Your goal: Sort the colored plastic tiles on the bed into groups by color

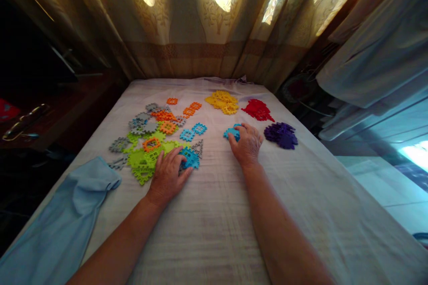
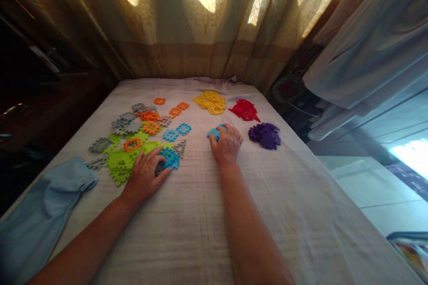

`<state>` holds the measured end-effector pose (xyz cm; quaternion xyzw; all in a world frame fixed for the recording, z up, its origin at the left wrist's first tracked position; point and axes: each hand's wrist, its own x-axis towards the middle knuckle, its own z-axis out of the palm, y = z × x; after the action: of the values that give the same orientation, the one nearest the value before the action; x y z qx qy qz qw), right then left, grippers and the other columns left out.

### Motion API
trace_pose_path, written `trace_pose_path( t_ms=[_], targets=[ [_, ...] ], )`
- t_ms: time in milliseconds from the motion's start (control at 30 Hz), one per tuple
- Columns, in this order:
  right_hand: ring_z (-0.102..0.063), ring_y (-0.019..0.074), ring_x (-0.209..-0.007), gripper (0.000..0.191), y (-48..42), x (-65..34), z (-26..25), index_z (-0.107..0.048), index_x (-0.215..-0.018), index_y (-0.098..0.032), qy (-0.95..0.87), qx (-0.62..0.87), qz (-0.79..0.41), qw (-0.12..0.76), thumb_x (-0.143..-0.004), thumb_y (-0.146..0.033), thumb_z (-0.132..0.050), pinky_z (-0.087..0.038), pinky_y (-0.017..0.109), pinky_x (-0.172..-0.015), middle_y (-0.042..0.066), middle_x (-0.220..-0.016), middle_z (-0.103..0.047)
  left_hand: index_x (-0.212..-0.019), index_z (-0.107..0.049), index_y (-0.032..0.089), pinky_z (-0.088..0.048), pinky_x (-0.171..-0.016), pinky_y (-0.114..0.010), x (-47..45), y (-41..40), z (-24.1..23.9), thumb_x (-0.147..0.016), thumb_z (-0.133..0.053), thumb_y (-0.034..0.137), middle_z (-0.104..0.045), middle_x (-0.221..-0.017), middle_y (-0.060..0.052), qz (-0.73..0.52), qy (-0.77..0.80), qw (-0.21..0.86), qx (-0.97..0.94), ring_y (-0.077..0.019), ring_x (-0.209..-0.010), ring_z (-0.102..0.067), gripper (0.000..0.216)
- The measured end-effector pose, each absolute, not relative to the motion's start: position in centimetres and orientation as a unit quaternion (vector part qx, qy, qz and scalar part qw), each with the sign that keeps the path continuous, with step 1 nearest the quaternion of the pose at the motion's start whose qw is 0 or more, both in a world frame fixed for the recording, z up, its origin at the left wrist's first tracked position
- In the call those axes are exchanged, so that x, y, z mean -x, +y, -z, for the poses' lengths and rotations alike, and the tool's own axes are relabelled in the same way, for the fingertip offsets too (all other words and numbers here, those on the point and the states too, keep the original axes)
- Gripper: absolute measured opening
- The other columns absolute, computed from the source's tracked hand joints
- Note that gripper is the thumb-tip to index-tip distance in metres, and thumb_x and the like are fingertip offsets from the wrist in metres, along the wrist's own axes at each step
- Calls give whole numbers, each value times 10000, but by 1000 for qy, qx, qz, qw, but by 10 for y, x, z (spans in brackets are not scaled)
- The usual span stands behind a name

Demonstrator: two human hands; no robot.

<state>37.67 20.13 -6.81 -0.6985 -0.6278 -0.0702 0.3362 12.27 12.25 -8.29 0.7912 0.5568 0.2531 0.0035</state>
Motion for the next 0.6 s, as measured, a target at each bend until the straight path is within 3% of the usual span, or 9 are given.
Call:
trace_pose_path(
  t_ms=[133,400,600],
  targets=[
    [-574,244,-1053,230,195,-354,54,-722,-963,-190,-691,649,18,317,-903,-263,-512,-389,359,-935,106,-1068,-705,-1032,-585,210,-301,-1146,-603,-122,123,86,-883,-558,372,-596,-1370,-148,-257,557,8,-789,-299,-1288,-537,222],
    [-650,189,-906,282,170,-301,38,-753,-944,-249,-779,601,-139,112,-930,-382,-504,-428,271,-738,55,-985,-747,-1281,-518,174,-262,-1162,-583,-121,125,92,-871,-591,433,-617,-1335,-162,-251,583,-33,-772,-337,-1345,-476,490],
    [-652,208,-947,260,168,-300,40,-764,-999,-273,-785,589,-144,126,-902,-411,-567,-454,285,-744,67,-1005,-716,-1300,-509,186,-248,-1167,-584,-121,124,91,-892,-559,427,-633,-1317,-152,-249,575,-21,-779,-330,-1342,-483,476]
  ],
)
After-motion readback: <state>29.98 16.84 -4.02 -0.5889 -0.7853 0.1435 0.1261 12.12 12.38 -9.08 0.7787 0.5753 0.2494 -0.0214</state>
